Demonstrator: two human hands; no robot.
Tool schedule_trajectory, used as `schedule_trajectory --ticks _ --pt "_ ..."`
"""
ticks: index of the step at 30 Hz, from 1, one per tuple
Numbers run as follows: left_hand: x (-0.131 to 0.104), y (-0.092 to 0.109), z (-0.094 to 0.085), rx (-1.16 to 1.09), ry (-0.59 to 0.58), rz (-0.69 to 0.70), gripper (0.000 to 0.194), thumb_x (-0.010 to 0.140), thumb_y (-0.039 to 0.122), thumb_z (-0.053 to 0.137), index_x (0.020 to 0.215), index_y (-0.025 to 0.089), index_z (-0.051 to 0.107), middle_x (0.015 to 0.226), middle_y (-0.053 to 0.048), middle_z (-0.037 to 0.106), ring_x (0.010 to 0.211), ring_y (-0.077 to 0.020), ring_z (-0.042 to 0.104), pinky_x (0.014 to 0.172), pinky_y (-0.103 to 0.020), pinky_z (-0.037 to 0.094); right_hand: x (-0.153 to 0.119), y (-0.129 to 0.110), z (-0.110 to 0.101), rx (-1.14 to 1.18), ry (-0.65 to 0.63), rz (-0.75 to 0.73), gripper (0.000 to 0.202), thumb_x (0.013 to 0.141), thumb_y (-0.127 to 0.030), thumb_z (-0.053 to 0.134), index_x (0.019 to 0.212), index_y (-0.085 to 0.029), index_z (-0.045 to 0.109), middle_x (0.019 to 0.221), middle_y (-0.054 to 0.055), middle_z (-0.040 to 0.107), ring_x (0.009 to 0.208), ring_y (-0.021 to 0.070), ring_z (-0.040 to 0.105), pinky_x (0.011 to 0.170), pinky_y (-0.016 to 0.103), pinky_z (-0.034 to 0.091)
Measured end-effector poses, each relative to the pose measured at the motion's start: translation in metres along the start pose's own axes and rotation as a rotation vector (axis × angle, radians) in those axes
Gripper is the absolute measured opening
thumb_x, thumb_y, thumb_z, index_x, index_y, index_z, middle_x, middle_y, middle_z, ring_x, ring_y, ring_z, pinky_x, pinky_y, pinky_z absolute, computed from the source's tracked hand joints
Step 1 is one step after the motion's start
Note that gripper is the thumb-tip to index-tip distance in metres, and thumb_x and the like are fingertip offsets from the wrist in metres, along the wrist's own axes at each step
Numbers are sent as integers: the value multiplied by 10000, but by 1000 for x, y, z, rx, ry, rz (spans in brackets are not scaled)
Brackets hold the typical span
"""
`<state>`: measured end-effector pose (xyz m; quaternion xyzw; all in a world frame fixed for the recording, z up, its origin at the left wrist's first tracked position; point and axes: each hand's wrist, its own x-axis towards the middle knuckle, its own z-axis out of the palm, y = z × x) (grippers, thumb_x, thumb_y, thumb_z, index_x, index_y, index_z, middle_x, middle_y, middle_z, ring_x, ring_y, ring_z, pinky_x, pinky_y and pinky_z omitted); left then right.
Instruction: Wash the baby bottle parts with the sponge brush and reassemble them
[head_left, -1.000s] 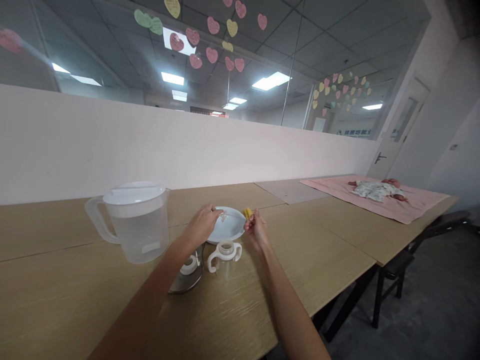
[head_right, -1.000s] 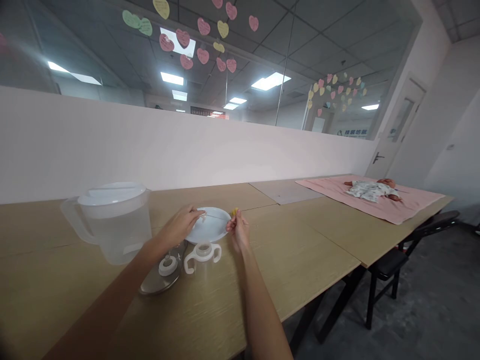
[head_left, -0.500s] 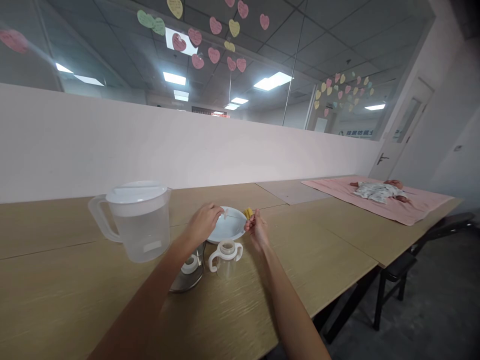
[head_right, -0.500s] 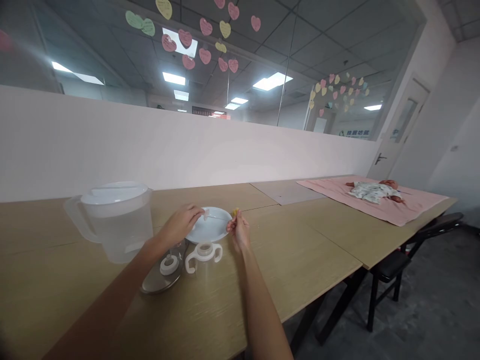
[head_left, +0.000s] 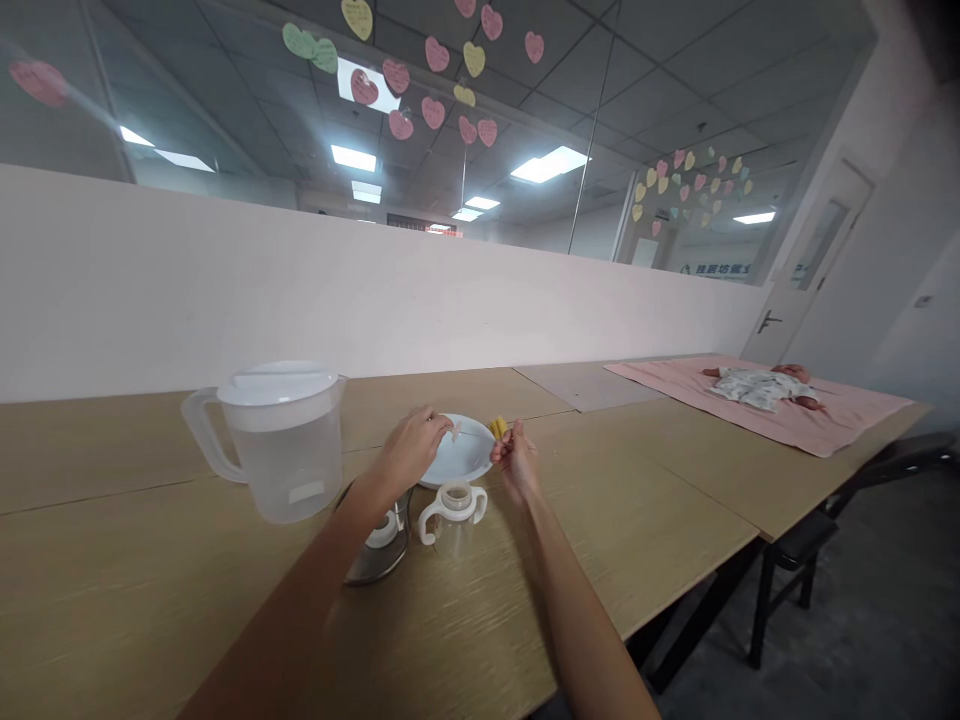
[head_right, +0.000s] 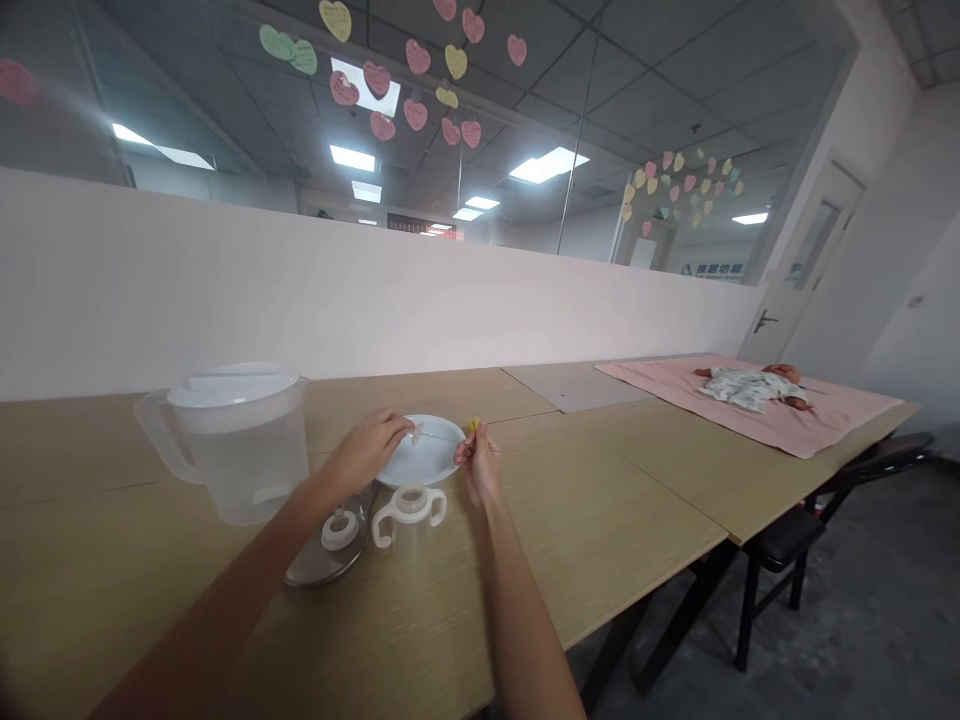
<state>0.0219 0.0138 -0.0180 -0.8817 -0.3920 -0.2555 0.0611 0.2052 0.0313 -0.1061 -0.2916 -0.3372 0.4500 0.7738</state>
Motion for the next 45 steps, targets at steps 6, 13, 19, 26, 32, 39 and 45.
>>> schedule_trajectory --ticks 6,13,19,26,32,39,45 --pt "1 2 6 51 -17 10 296 916 189 351 974 187 641 911 -75 585 876 -181 542 785 -297 407 -1 -1 0 -1 -2 -9 460 683 -635 599 598 -201 473 446 -38 538 397 83 451 437 217 333" --pt "-1 3 5 52 -3 18 316 920 183 334 1000 210 639 920 -68 584 881 -181 542 750 -286 405 1 1 -3 -5 16 -26 460 695 -641 580 599 -202 479 456 -37 543 398 84 450 439 223 330" --pt "-1 0 8 73 -10 13 305 916 185 346 994 204 640 913 -71 583 878 -180 543 754 -282 405 1 2 -3 -9 -6 -22 459 707 -639 570 598 -204 476 448 -37 533 399 85 449 446 225 335" --pt "-1 3 2 72 -28 -5 314 920 207 342 985 206 650 885 -71 590 872 -180 545 754 -280 406 0 1 -3 -3 -27 1 477 695 -658 566 587 -207 455 435 -46 513 389 83 433 433 223 325" --pt "-1 4 0 67 -28 -19 316 922 211 340 979 212 651 890 -69 593 869 -191 548 738 -291 405 -1 -1 -2 4 -33 31 480 677 -656 588 577 -205 456 427 -49 510 388 82 439 429 220 327" --pt "-1 3 2 70 -20 -16 308 911 200 363 996 216 658 884 -69 596 869 -182 540 731 -275 407 -1 0 -2 -35 -22 11 477 674 -654 592 581 -204 463 434 -44 518 384 82 437 426 223 328" --pt "-1 1 4 81 -15 16 300 906 191 379 993 214 664 881 -69 612 882 -191 542 757 -288 401 0 1 -4 -21 2 -3 454 702 -632 581 591 -205 475 448 -37 541 391 83 451 431 222 334"
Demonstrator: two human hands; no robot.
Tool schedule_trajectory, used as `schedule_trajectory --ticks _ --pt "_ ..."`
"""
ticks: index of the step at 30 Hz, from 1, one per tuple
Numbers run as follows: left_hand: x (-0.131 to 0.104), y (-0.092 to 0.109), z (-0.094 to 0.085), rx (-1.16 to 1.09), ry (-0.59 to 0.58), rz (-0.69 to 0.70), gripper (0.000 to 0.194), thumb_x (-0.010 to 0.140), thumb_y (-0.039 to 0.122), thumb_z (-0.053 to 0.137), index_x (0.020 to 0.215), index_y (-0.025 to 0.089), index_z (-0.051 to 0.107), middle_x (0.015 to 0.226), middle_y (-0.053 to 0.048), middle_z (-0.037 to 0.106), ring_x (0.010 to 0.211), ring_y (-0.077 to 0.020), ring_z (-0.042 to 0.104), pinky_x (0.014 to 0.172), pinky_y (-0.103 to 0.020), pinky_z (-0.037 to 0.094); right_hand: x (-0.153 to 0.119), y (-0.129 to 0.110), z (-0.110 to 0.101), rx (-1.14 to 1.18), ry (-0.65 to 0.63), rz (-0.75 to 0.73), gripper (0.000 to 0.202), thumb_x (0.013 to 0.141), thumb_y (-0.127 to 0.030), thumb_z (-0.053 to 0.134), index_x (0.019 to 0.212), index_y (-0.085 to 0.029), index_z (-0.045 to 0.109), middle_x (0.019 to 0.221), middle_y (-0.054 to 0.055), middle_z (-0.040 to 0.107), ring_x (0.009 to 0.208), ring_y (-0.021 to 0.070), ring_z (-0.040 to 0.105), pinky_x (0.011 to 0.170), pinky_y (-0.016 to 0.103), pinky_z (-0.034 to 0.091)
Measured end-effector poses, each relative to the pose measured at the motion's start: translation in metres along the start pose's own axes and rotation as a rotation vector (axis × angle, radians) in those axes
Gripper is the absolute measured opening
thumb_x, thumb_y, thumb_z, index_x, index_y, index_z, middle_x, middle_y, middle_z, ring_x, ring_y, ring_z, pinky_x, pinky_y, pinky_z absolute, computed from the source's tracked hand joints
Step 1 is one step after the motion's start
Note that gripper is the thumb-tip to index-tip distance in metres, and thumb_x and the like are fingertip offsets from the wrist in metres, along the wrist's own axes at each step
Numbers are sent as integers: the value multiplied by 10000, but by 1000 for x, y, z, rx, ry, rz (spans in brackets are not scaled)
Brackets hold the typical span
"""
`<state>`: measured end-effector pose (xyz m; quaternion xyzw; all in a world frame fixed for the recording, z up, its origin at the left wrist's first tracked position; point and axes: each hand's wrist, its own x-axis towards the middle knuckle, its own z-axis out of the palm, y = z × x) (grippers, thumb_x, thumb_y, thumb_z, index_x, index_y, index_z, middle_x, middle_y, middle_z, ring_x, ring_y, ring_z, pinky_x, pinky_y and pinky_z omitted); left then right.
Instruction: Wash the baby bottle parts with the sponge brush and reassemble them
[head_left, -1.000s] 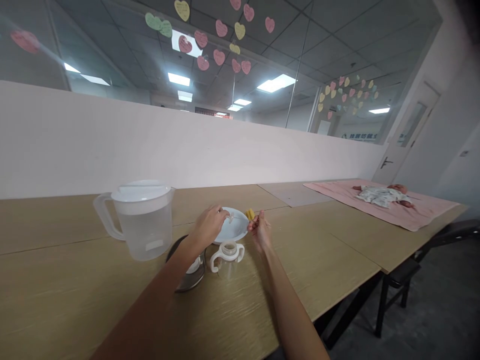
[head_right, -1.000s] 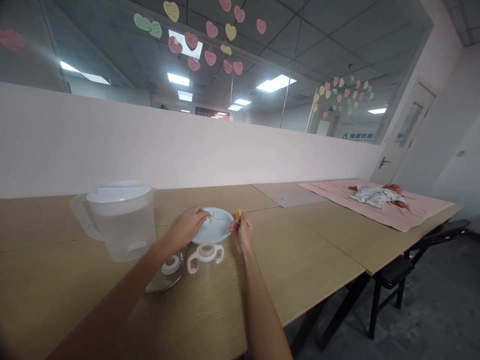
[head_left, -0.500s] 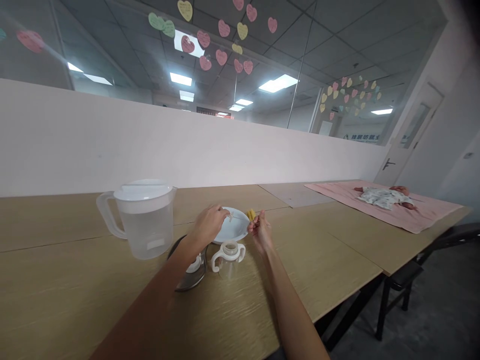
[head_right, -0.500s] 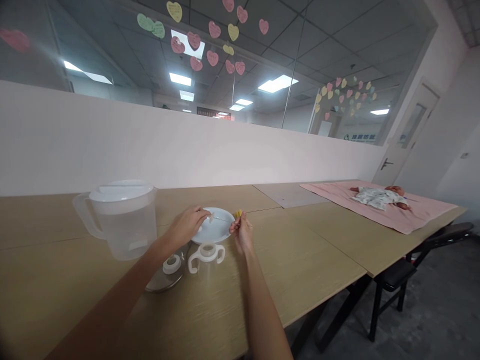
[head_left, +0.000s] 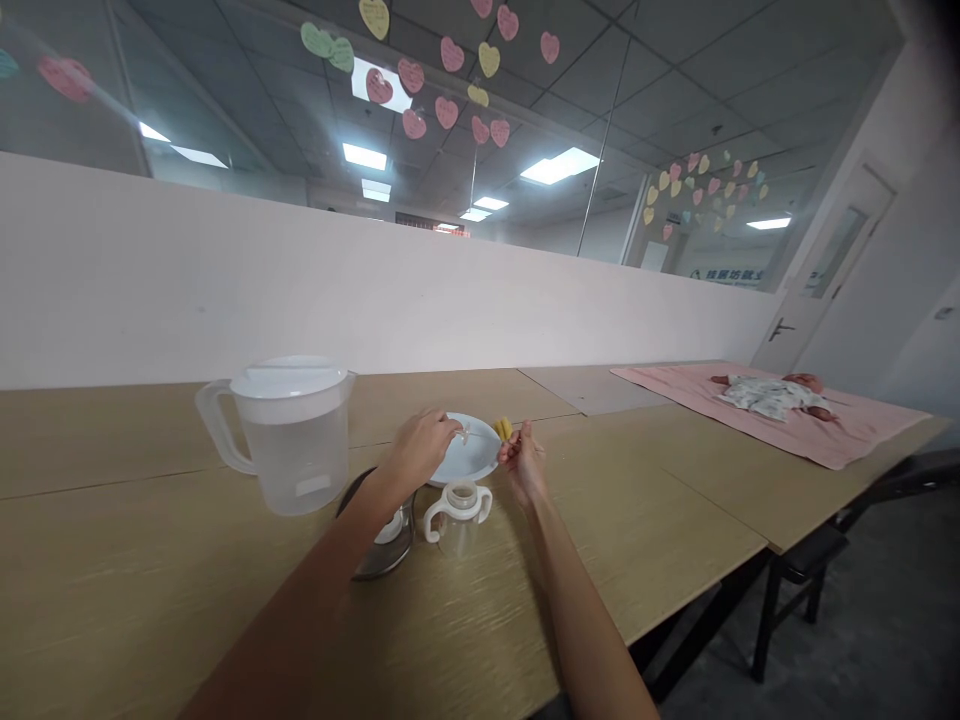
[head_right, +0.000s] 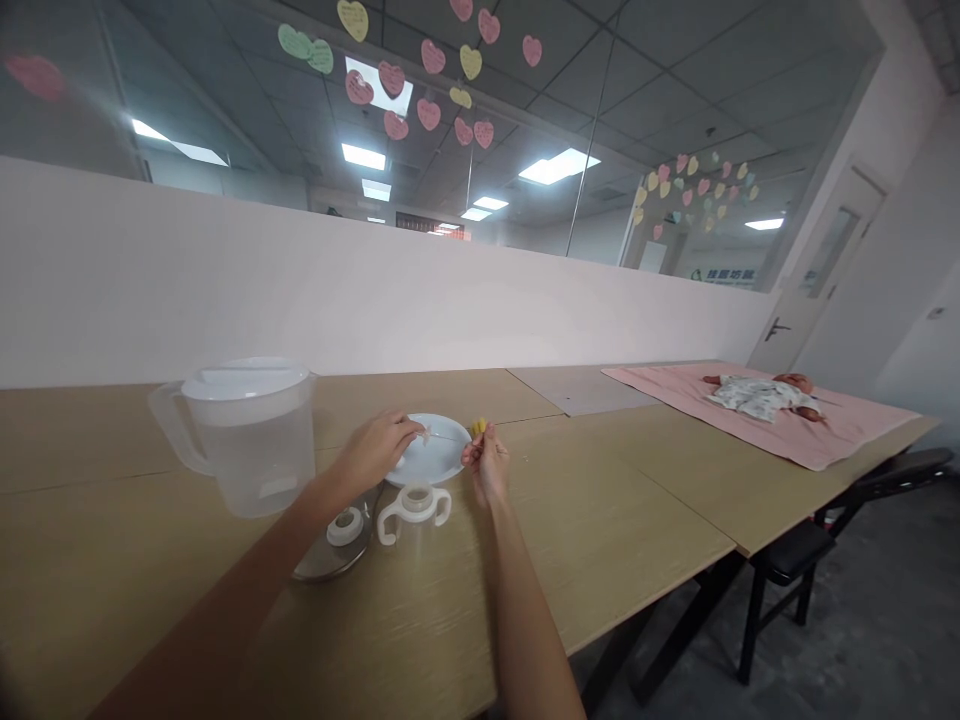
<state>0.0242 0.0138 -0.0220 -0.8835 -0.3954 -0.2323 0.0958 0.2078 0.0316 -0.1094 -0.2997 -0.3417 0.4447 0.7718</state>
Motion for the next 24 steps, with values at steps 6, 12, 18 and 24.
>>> schedule_trajectory --ticks 6,12,18,24 --pt "0 0 0 31 -4 10 297 905 185 382 1015 209 657 894 -72 620 882 -200 547 754 -298 397 0 -1 1 7 -8 10 460 696 -633 587 583 -202 470 439 -38 532 388 83 449 428 219 337" --pt "0 1 -4 36 8 -8 299 917 220 371 984 209 663 891 -72 625 875 -192 543 740 -286 391 -2 -3 4 -16 5 28 484 659 -653 606 563 -202 459 424 -41 512 383 87 445 413 218 336" --pt "0 1 -4 23 -7 -13 303 913 199 374 1007 221 661 909 -70 629 901 -193 550 747 -290 397 -2 -3 3 -39 21 9 470 679 -639 595 579 -199 464 433 -38 526 386 86 452 422 218 342" --pt "1 2 -2 46 -18 -2 298 905 182 387 1006 225 664 899 -61 637 894 -189 557 747 -286 397 0 -2 1 7 19 -16 451 699 -619 590 590 -196 475 445 -34 549 386 85 454 429 217 339"
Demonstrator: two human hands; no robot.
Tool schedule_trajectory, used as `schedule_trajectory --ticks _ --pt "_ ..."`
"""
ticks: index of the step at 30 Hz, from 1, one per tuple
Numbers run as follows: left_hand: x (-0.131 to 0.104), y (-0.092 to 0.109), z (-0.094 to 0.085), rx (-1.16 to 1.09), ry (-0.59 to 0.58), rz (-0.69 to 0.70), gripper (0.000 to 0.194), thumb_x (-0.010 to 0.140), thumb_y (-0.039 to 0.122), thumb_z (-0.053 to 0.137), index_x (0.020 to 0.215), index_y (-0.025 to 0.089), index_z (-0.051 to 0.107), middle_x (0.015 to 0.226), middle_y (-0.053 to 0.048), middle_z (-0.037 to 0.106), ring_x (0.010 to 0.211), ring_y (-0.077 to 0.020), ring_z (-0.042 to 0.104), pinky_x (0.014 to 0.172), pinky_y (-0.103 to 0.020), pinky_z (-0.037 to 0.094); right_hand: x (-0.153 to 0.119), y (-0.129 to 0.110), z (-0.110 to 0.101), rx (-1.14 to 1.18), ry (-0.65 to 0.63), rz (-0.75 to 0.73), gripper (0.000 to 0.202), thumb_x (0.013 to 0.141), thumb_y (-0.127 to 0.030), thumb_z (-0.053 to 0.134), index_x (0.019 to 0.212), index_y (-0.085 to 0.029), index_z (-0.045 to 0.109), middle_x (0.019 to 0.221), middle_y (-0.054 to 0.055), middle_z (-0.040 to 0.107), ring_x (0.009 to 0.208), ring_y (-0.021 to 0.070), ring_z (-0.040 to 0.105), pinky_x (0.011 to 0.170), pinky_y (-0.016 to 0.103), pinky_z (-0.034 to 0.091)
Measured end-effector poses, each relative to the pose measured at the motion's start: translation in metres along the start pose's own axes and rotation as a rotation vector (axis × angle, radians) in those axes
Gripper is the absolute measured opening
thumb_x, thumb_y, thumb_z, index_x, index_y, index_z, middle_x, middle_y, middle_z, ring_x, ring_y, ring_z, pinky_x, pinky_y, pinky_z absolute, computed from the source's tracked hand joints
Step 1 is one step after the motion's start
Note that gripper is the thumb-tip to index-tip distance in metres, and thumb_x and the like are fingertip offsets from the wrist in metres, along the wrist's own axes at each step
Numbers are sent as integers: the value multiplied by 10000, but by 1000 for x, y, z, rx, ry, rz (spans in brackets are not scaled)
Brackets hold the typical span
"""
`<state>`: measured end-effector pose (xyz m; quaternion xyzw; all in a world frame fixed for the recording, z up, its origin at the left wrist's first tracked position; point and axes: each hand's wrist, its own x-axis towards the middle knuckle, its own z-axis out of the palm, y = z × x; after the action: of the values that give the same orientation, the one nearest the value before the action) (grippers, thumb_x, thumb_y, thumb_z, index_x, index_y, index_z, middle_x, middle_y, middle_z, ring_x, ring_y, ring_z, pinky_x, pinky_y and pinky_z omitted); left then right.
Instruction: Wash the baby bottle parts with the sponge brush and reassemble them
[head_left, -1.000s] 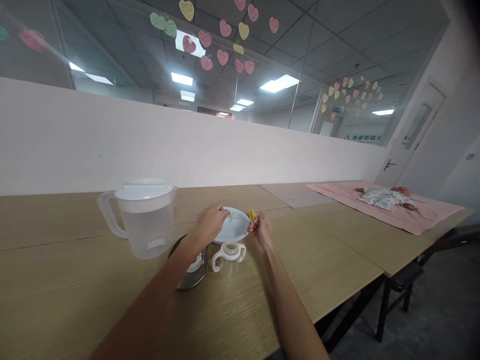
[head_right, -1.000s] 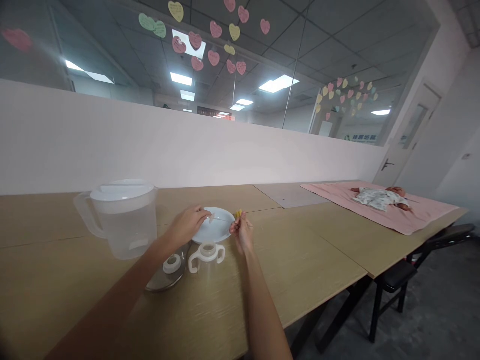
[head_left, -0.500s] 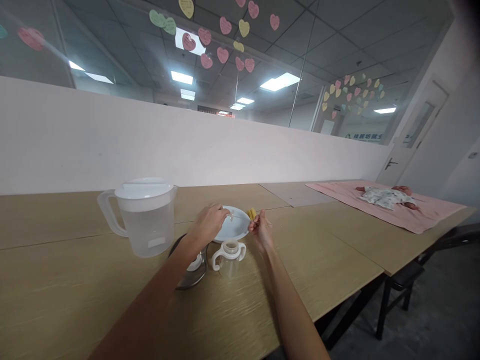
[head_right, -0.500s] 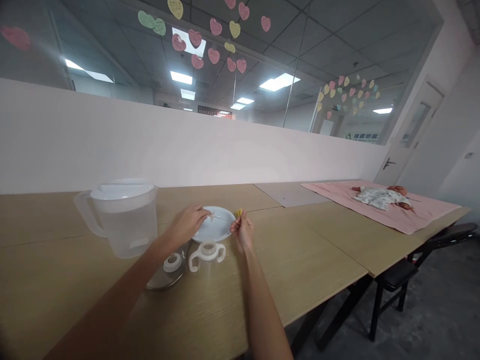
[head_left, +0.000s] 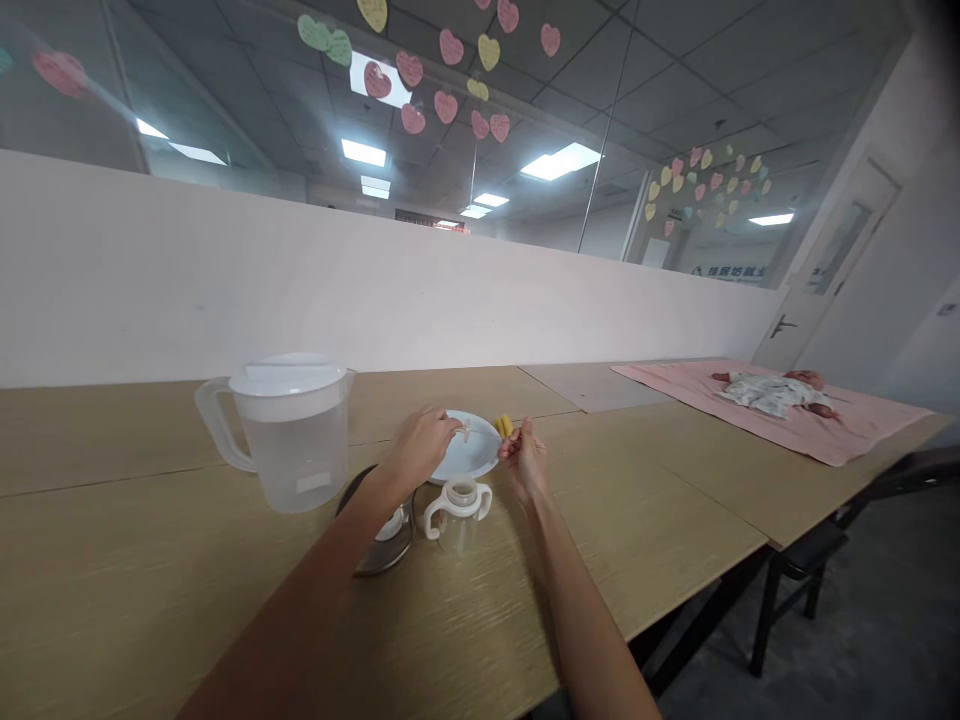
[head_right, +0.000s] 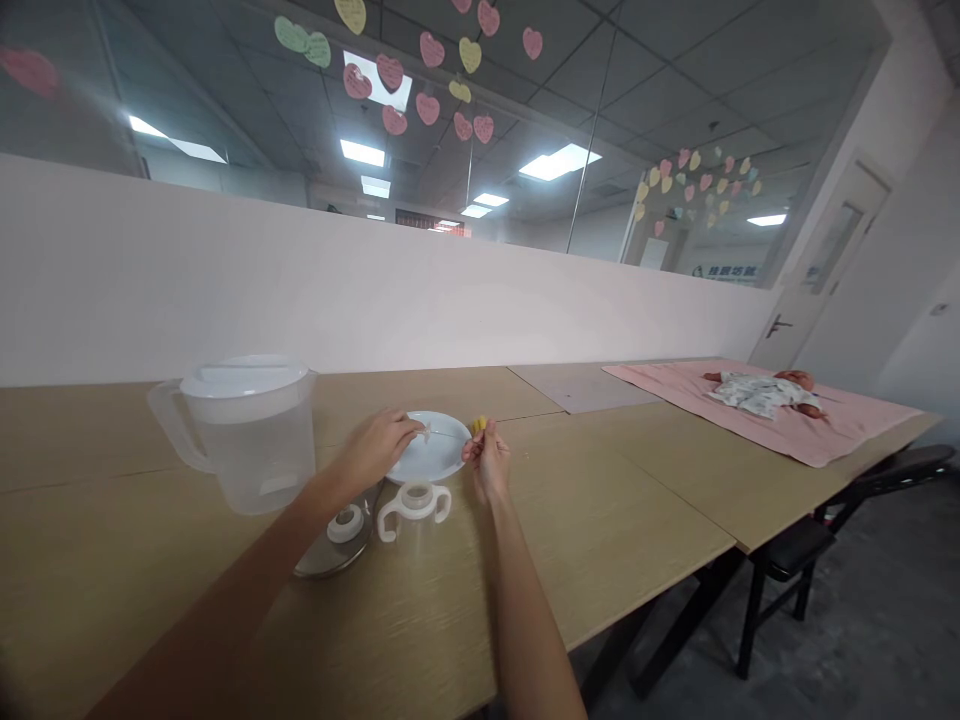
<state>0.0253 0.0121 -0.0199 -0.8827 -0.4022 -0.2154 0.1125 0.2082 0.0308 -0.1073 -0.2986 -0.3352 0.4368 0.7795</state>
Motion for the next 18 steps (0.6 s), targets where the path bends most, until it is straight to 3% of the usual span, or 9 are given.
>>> schedule_trajectory --ticks 18 --pt "1 -2 4 28 39 38 283 897 180 413 1015 241 663 869 -50 636 859 -187 550 716 -284 384 -2 0 3 -62 -10 10 469 682 -631 592 589 -190 463 427 -44 524 380 87 459 419 217 336"
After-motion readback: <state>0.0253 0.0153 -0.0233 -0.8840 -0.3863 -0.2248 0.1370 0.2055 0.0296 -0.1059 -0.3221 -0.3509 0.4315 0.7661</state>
